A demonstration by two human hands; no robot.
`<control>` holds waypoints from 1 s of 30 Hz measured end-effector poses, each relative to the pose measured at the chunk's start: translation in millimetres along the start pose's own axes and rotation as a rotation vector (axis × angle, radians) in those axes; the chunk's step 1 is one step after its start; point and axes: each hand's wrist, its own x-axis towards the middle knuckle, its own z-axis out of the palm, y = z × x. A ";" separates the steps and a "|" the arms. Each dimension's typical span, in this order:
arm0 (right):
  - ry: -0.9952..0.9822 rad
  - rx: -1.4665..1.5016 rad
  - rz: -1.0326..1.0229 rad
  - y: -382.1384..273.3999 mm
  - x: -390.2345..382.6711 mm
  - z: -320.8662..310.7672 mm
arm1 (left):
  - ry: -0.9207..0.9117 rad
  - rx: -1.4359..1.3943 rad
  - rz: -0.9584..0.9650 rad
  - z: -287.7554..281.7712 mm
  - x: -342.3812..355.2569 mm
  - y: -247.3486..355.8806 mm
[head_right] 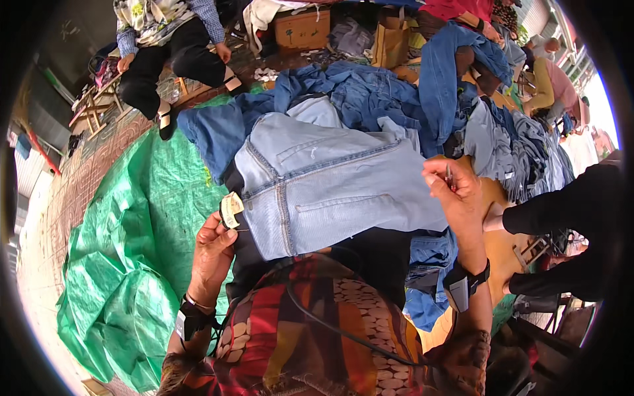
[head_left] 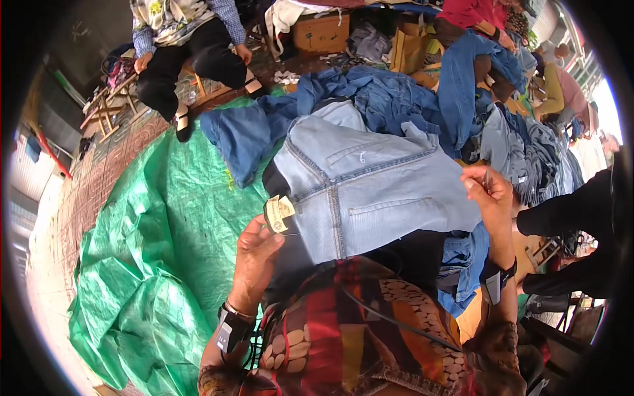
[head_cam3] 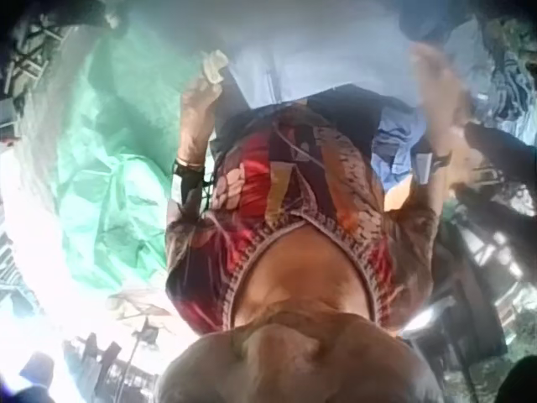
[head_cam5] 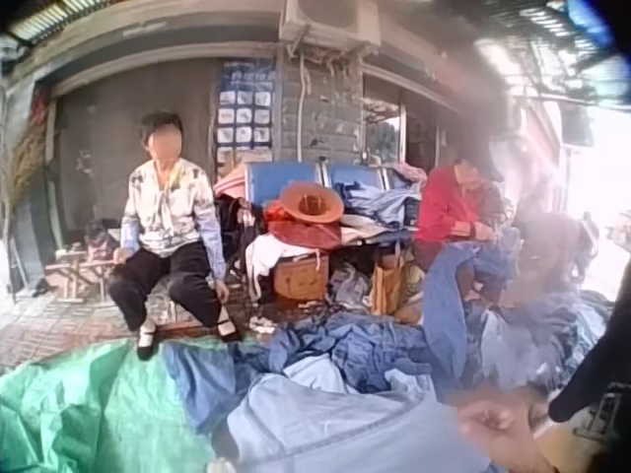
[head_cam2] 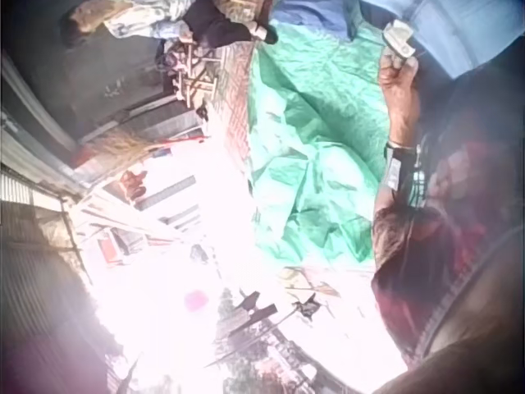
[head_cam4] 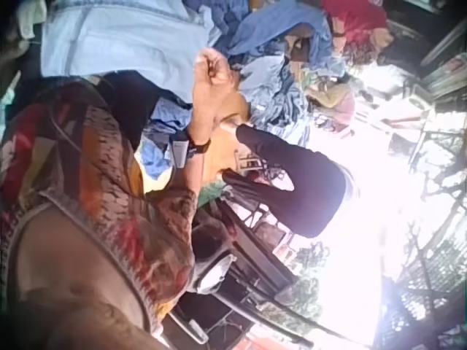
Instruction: The recorder is using scissors to trim thread and tags from denim jeans in a workshop setting with other workers.
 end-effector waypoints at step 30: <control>-0.438 -0.093 -0.912 -51.9 -38.6 226.6 | 0.059 0.657 0.359 31.1 -26.3 5.8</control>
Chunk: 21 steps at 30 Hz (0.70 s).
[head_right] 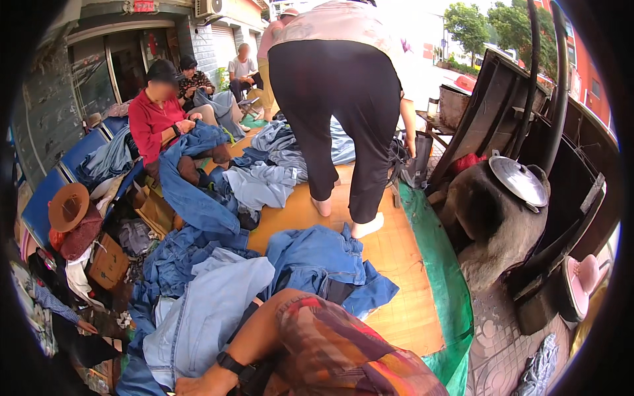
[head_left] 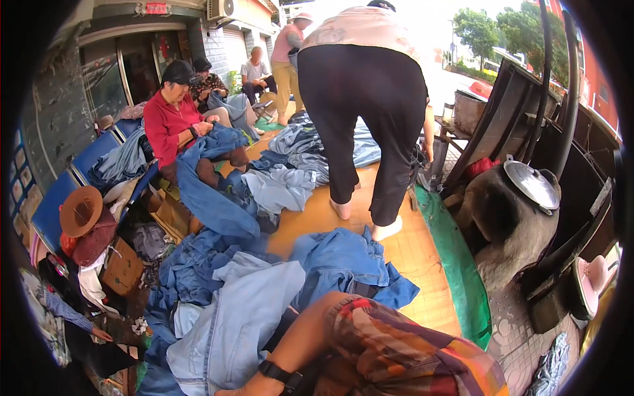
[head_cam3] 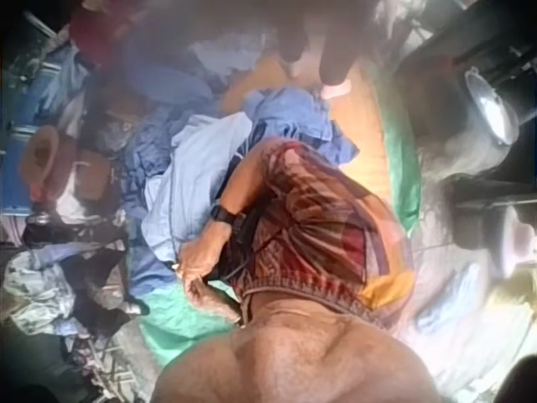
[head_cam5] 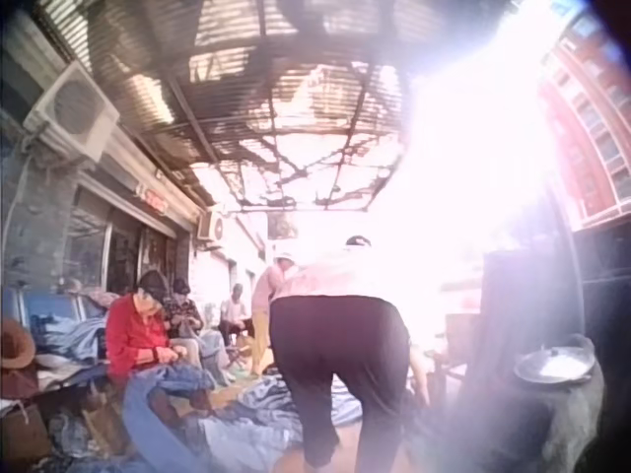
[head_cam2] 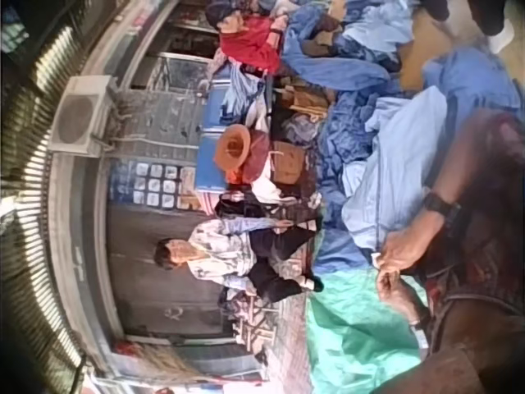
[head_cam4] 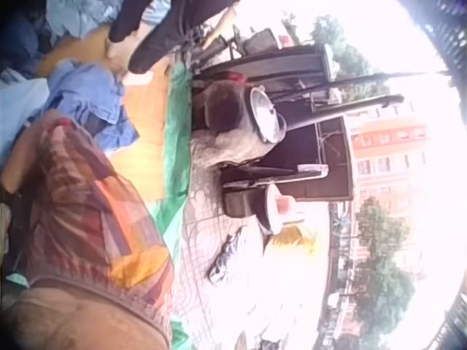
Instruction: The recorder is using scissors to trim thread and tags from denim jeans in a workshop setting with other workers.
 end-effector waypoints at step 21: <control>-0.434 0.260 0.498 -6.3 37.5 -84.6 | 0.037 -0.493 -0.178 -24.3 9.7 -36.4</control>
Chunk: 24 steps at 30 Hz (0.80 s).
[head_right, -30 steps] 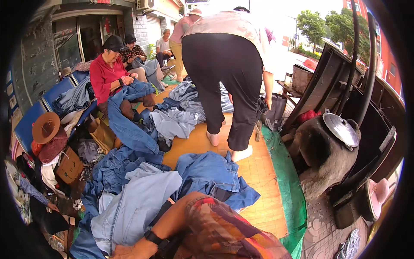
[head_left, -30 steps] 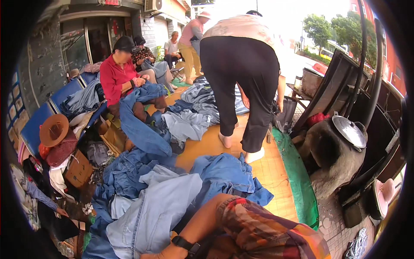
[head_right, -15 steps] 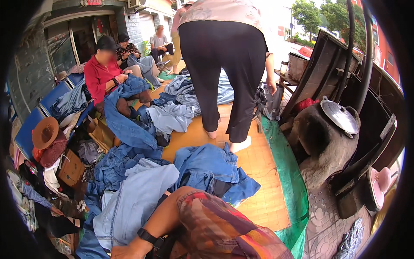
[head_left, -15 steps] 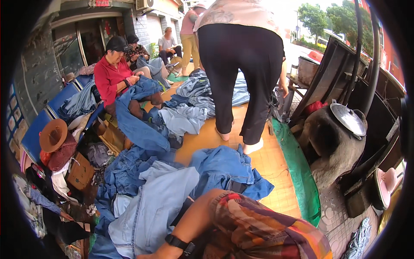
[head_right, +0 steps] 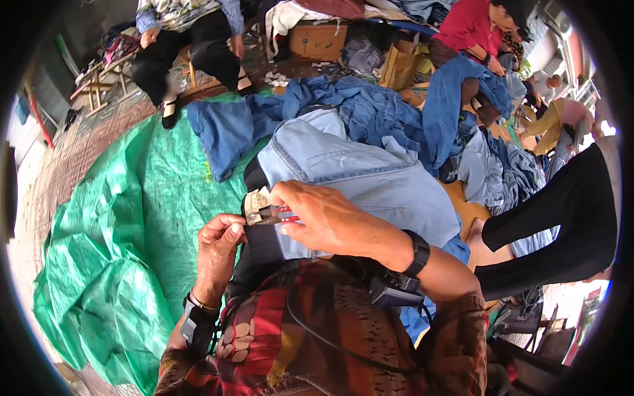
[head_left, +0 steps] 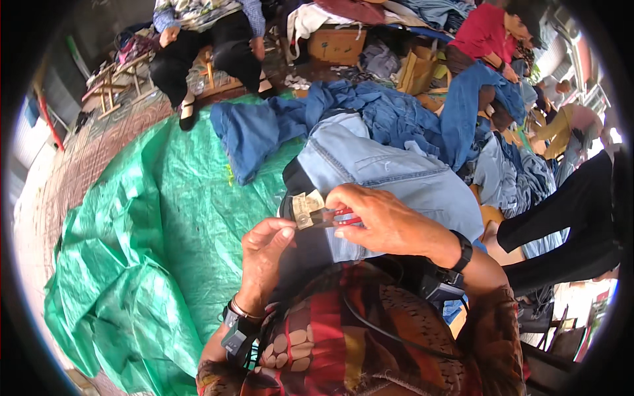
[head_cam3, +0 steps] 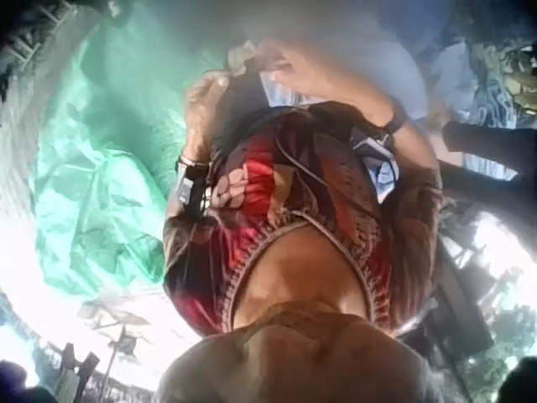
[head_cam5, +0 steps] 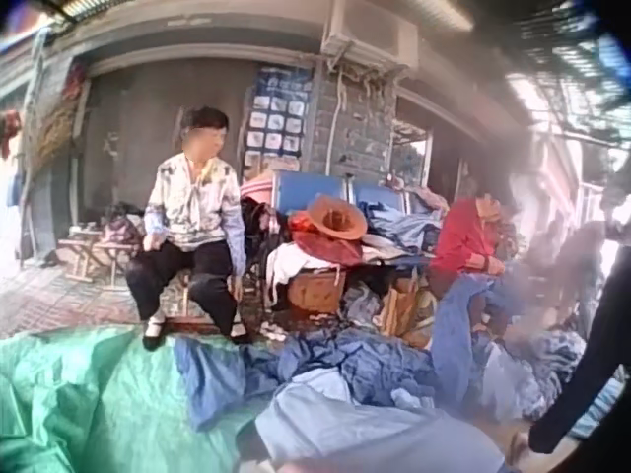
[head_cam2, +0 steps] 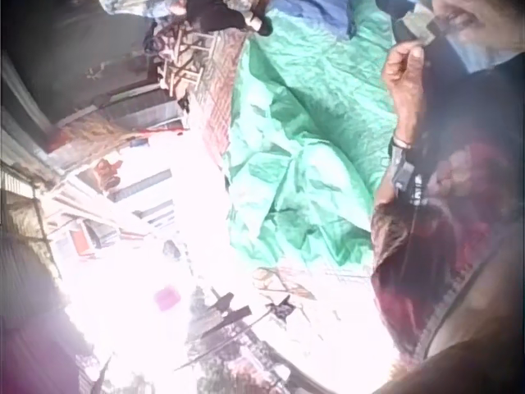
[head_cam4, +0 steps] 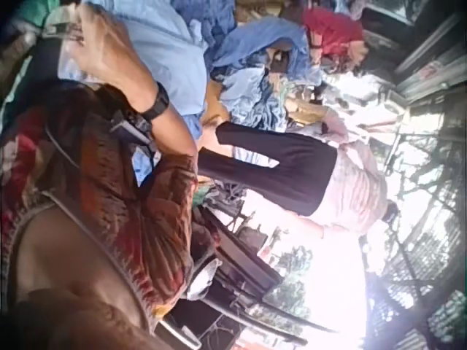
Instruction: The recorder is using scissors to trim thread and tags from denim jeans in a workshop setting with other workers.
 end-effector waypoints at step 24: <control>0.084 -0.235 -0.114 -1.7 15.4 25.2 | -0.059 0.109 0.105 2.3 14.8 16.0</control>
